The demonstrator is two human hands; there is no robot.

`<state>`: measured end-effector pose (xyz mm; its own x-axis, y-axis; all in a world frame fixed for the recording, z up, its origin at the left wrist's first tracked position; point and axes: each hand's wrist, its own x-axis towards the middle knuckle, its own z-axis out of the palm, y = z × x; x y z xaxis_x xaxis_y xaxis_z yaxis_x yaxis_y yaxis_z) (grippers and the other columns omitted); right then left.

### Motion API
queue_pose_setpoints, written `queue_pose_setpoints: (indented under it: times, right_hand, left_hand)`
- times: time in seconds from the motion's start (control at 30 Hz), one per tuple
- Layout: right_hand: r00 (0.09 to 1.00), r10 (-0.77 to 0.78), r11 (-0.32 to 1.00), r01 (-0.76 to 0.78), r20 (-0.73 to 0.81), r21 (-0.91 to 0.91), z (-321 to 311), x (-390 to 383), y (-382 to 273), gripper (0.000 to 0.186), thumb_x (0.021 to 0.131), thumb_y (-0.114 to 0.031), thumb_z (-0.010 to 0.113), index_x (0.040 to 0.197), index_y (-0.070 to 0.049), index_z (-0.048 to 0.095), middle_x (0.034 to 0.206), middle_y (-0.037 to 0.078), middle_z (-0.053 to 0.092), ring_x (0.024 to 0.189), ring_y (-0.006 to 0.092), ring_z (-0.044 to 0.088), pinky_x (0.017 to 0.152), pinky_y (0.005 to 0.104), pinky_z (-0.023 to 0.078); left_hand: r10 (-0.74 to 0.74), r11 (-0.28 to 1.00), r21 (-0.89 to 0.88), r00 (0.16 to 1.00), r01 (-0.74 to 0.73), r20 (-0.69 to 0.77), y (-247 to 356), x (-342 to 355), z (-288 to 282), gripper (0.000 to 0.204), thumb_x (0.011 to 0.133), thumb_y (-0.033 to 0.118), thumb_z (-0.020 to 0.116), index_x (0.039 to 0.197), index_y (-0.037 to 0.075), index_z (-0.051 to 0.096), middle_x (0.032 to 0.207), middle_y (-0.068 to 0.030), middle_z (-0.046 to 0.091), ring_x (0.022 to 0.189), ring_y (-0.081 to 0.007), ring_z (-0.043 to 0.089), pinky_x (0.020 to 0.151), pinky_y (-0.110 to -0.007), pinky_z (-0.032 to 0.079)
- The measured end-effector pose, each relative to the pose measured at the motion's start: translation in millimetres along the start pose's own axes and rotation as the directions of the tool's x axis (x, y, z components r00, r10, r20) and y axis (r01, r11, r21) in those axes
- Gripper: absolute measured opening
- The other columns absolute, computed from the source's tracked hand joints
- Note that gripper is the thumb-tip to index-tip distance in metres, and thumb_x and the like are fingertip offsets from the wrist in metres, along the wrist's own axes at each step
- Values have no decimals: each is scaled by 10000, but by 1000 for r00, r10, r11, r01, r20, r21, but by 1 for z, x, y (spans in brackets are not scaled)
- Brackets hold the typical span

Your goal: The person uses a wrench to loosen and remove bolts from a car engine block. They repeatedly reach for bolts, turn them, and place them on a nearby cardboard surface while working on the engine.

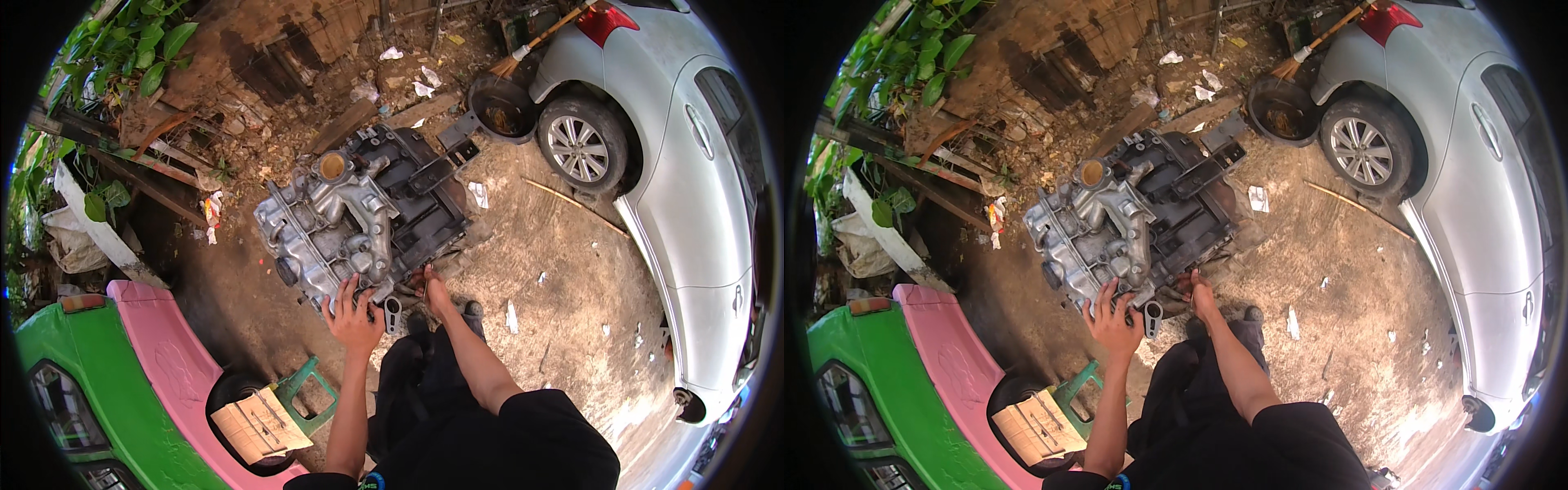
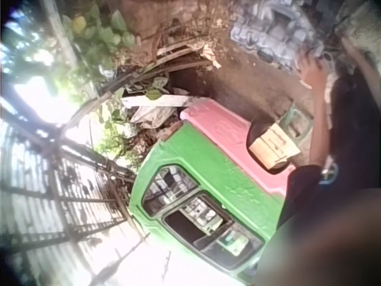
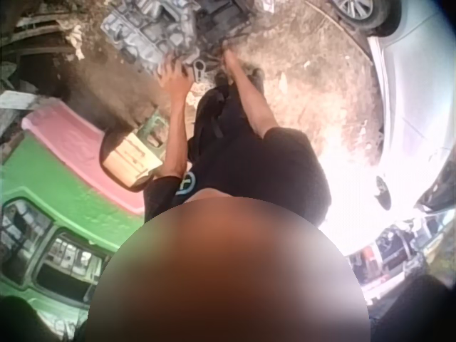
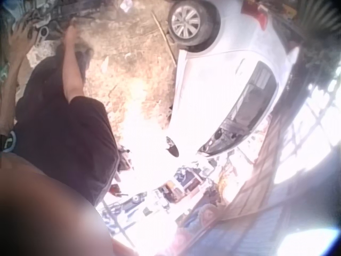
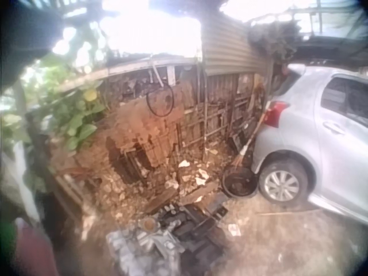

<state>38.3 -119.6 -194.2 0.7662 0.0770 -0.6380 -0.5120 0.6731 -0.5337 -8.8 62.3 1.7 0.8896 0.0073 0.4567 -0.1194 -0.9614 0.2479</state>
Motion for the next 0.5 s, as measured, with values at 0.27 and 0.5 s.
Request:
queue_pose_setpoints:
  times: [0.27,0.5]
  right_hand:
    - [983,-73,989,49,-169,-141,0,9,6,332,1069,-355,619,996,-32,620,822,34,580,643,142,475,578,355,390]
    - [837,-521,722,327,-168,-610,10,1,15,341,1057,-331,646,1034,10,654,852,81,676,631,160,511,588,365,416]
  left_hand:
    - [16,1000,-13,1000,-17,-10,1,2,-3,211,780,122,630,962,181,718,1378,0,658,1328,-237,583,1164,-513,322]
    - [14,999,-33,1000,-15,-4,1,2,-4,227,790,127,633,985,192,727,1382,9,654,1327,-231,581,1168,-506,314]
